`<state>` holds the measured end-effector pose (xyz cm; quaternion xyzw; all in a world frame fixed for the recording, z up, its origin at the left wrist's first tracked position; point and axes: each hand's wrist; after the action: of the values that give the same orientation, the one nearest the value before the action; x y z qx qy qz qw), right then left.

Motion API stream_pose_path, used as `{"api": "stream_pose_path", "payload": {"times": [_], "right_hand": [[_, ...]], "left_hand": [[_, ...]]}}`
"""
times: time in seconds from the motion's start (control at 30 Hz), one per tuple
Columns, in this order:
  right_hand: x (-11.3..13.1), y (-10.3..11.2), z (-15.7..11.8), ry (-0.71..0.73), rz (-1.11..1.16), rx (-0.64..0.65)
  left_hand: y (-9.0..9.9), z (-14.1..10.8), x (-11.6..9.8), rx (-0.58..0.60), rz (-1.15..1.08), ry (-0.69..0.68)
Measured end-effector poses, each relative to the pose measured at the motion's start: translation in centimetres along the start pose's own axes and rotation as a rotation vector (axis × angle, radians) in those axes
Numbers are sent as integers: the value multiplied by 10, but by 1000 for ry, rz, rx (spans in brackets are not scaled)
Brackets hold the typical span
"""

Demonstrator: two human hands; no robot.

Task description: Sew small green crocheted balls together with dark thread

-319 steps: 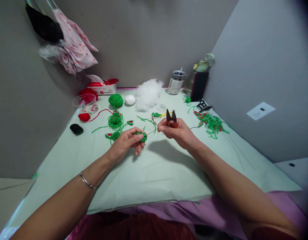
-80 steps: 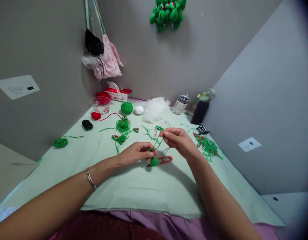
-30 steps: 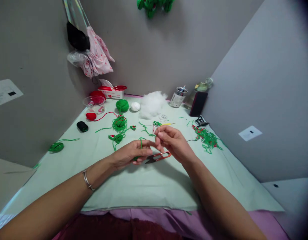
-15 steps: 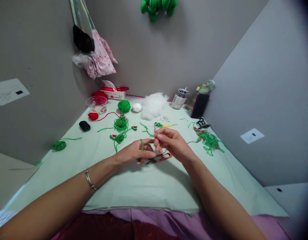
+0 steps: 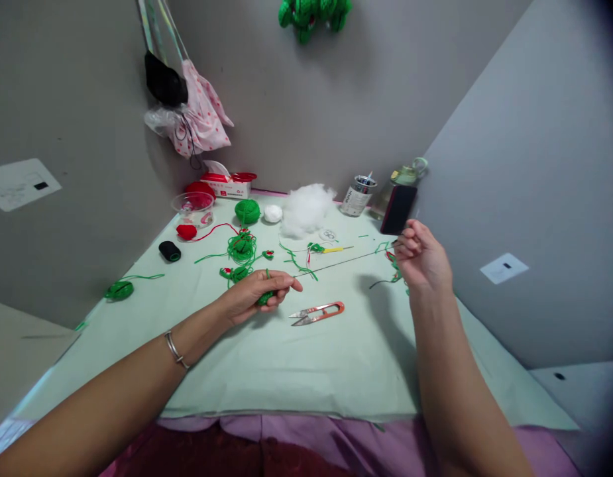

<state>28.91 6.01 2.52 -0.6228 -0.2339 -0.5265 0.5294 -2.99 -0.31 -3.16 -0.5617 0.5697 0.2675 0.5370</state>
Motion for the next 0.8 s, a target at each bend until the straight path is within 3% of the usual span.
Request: {"api": "stream_pose_path", "payload": {"times": [0.1, 0.27, 0.47, 0.6, 0.8], "right_hand": [[-3, -1, 0, -3, -22, 13], [-30, -28, -27, -3, -189, 137], [-50, -57, -82, -139, -431, 549], [-50, -60, -95, -194, -503, 797], [-50, -57, -87, -187, -497, 643]], "left_hand": [[1, 1, 0, -3, 18, -10], [2, 2, 4, 3, 26, 5], [0, 1, 3, 9, 28, 14], [0, 1, 0, 16, 17, 2], [3, 3, 2, 38, -13, -7]]}}
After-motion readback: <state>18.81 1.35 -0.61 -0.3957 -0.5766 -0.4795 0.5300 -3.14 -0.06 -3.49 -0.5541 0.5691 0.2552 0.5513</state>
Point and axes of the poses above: each hand's wrist, its own z-axis towards the middle knuckle, its own y-axis out of the back of the hand, x = y × z, and after that the axes turned 15 degrees about -x, right-handed
